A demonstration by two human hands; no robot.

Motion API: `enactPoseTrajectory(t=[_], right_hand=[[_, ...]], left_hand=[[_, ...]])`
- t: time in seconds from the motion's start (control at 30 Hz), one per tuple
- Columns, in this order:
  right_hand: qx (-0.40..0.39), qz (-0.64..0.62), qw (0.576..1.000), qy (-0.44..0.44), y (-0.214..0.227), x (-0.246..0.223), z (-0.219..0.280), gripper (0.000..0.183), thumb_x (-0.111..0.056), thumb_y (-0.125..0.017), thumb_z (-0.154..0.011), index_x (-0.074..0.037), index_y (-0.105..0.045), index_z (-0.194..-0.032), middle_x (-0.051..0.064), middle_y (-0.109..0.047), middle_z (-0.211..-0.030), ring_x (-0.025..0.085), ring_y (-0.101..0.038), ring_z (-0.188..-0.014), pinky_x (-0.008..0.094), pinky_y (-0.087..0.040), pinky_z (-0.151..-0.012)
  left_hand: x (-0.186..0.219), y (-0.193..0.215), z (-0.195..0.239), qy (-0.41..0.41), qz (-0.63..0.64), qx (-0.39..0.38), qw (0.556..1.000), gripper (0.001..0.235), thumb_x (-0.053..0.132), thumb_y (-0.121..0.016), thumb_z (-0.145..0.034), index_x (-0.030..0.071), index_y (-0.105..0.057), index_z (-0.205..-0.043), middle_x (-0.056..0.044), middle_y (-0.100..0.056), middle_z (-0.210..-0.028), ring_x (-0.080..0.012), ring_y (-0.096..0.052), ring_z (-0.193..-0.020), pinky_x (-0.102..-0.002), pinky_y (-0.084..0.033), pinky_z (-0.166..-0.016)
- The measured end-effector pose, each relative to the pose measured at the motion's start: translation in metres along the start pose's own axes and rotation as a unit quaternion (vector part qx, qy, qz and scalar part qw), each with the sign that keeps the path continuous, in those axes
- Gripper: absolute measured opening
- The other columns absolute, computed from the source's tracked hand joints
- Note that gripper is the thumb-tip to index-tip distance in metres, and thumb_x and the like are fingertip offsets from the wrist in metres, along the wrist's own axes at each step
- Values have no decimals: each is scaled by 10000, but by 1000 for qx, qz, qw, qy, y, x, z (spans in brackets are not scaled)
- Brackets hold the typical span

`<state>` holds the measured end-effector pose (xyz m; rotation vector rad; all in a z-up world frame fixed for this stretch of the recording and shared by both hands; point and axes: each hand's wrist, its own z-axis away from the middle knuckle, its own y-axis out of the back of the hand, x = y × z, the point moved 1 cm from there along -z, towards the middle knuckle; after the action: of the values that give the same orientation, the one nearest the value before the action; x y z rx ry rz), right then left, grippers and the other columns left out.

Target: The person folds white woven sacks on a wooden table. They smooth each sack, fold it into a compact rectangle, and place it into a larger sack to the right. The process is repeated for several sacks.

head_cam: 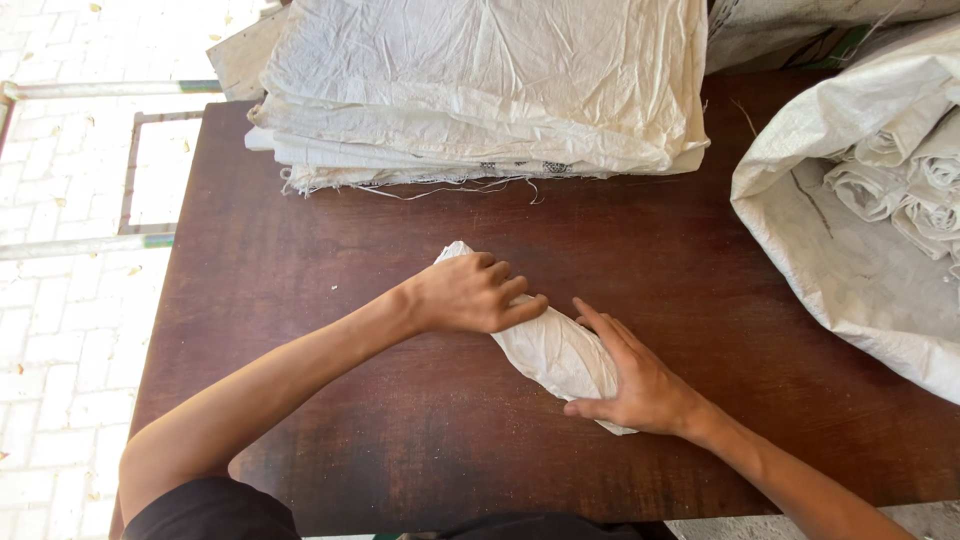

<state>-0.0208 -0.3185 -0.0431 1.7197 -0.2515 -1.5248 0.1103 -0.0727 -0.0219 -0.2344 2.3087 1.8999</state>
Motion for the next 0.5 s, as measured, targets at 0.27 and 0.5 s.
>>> enactPoseTrajectory(t=[0.27, 0.5], right_hand=[[-46, -5, 999, -19, 11, 15, 5, 1200, -412, -973, -561, -146, -305, -1522, 160, -383, -1533, 362, -371, -1426, 570, -352, -1120], [-52, -80, 994, -62, 5, 28, 11, 1079, -297, -905, -658, -124, -284, -1523, 167, -643, -1326, 303, -688, -1190, 492, -534, -1047]], left_hand=[[11, 20, -8, -43, -130, 105, 985, 318, 170, -782, -868, 120, -706, -1173, -15, -662, -719, -130, -660, -629, -273, -564, -560], [11, 25, -10, -45, -150, 136, 978, 303, 155, -777, -875, 121, -715, -1170, 3, -672, -743, -120, -661, -647, -267, -559, -592]])
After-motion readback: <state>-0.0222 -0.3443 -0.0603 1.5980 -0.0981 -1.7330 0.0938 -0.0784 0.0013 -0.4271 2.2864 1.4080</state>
